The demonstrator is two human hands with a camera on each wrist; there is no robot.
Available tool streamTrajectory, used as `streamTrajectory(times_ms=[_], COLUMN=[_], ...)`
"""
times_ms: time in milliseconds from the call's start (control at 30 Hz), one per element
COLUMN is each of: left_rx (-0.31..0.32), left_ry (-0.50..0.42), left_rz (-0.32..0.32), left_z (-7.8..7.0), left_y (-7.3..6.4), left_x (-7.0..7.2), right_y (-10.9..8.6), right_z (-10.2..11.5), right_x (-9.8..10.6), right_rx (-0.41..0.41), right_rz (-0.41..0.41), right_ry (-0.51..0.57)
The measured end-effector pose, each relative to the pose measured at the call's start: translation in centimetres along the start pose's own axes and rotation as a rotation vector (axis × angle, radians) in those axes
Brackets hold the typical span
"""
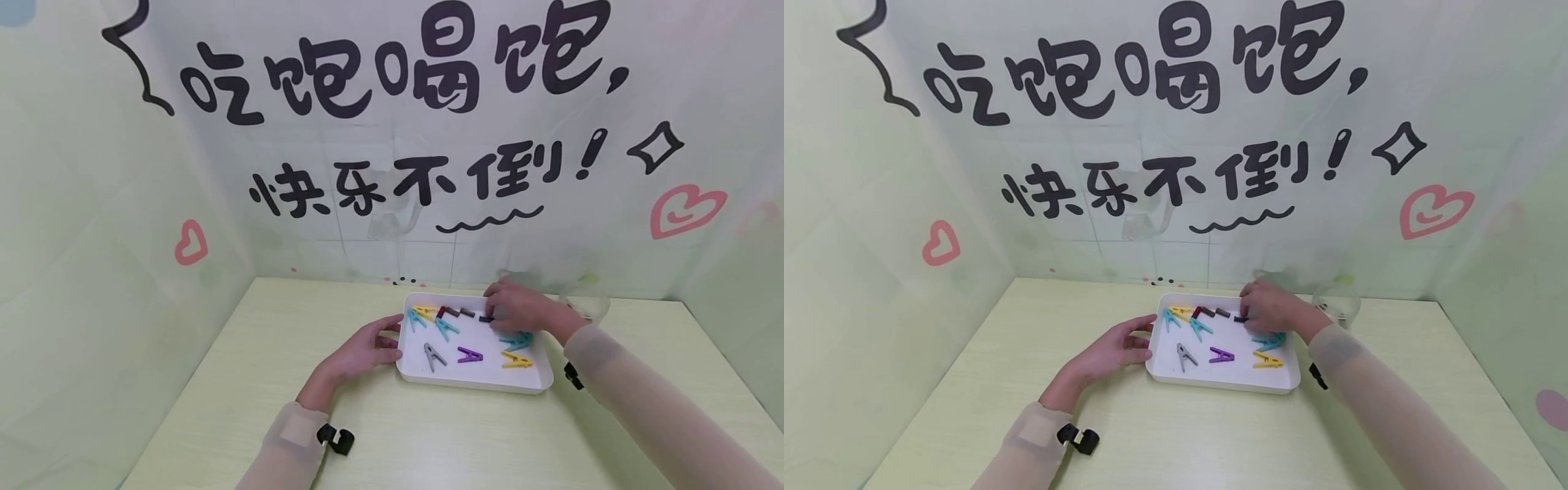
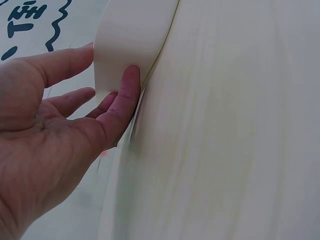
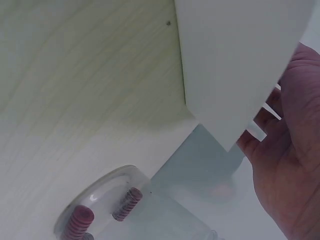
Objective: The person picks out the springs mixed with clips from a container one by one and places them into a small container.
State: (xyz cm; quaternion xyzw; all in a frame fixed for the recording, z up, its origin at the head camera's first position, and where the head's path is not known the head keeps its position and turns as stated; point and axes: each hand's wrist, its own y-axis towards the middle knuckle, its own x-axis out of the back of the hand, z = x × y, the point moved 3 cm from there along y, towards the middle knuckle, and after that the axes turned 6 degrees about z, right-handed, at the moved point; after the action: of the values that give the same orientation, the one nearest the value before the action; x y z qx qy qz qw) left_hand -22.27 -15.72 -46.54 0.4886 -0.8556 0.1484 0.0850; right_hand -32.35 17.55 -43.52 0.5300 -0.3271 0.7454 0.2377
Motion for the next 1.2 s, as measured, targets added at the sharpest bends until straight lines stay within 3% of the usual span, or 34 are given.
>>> streamTrajectory(times_ms=[433,867,1200], left_rx=[0.001,0.002,0.004], left_ry=[-0.004,0.004,0.004], left_rz=[0.001,-0.008,0.002], left_z=[0.0,-0.2,-0.2], left_y=[0.1,-0.1,-0.1], left_x=[0.0,-0.1,-0.1], right_y=[-0.2,-1.6,-2.5], right_z=[-0.2,-0.5,-0.9], right_x=[-0.3,1.0,1.7], right_rx=[0.012,0.057,-0.003], right_rz=[-0.018,-0.131,-0.17], right_ry=[-0.002,0.03,0.105])
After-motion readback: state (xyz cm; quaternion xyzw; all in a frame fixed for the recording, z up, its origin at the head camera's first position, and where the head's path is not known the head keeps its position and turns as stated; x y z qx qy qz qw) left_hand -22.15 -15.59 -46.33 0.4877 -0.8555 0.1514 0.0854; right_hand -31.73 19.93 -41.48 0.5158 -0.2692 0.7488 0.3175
